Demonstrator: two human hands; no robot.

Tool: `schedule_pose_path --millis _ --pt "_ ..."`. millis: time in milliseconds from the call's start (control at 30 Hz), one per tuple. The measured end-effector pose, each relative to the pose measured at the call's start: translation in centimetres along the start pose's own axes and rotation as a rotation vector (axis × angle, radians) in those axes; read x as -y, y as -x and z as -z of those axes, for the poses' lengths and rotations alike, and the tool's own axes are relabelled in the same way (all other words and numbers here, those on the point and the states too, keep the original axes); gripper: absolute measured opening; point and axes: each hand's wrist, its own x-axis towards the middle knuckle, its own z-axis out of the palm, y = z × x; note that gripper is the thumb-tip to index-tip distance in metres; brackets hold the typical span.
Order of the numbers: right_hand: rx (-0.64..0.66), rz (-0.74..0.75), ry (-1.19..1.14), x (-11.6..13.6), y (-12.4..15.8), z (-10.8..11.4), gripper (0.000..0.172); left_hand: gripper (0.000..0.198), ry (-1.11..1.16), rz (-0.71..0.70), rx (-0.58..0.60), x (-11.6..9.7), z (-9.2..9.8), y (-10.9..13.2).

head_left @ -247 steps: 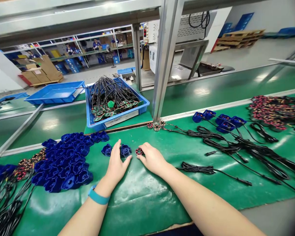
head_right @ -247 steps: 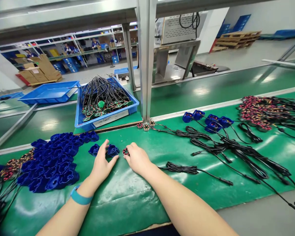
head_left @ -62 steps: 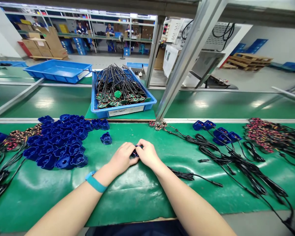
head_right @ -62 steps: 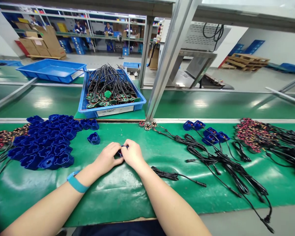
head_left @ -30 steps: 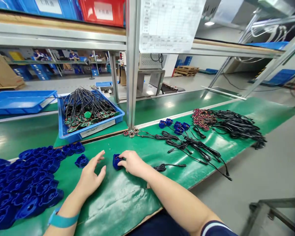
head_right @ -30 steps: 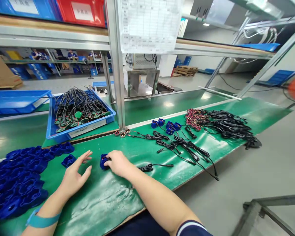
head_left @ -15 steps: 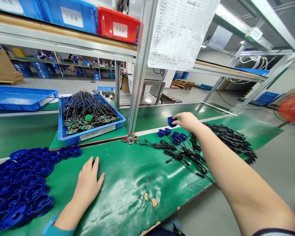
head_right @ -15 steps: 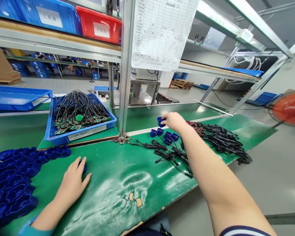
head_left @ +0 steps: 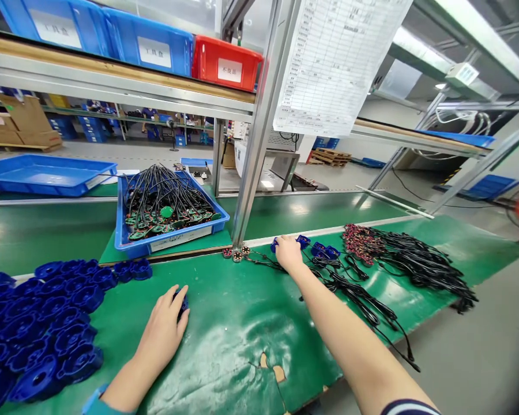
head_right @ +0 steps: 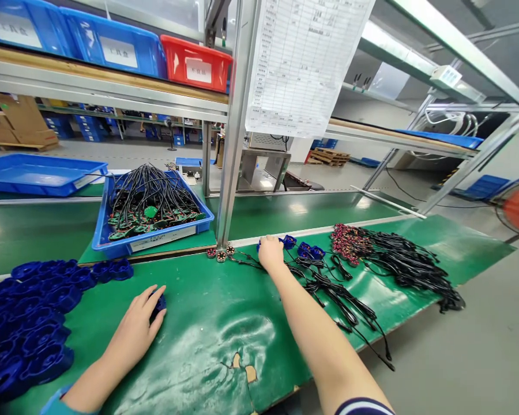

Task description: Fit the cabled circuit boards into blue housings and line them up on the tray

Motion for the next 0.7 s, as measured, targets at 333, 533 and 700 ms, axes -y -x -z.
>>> schedule_pose_path --millis 333,533,700 --pt "0.054 0.184 -0.153 9.5 5.5 -4.6 0.047 0.048 -0.006 -0.035 -0.006 0.6 -0.1 -0.4" --pt "0.142 0.429 -0.280 11.8 9.6 -4.0 0.052 0.049 -0.019 -0.049 0.016 1.0 -0.5 -0.5" --pt "0.052 0.249 -0.304 7.0 9.1 -1.8 0.048 0.050 -0.018 -0.043 0.023 1.1 -0.6 -0.5"
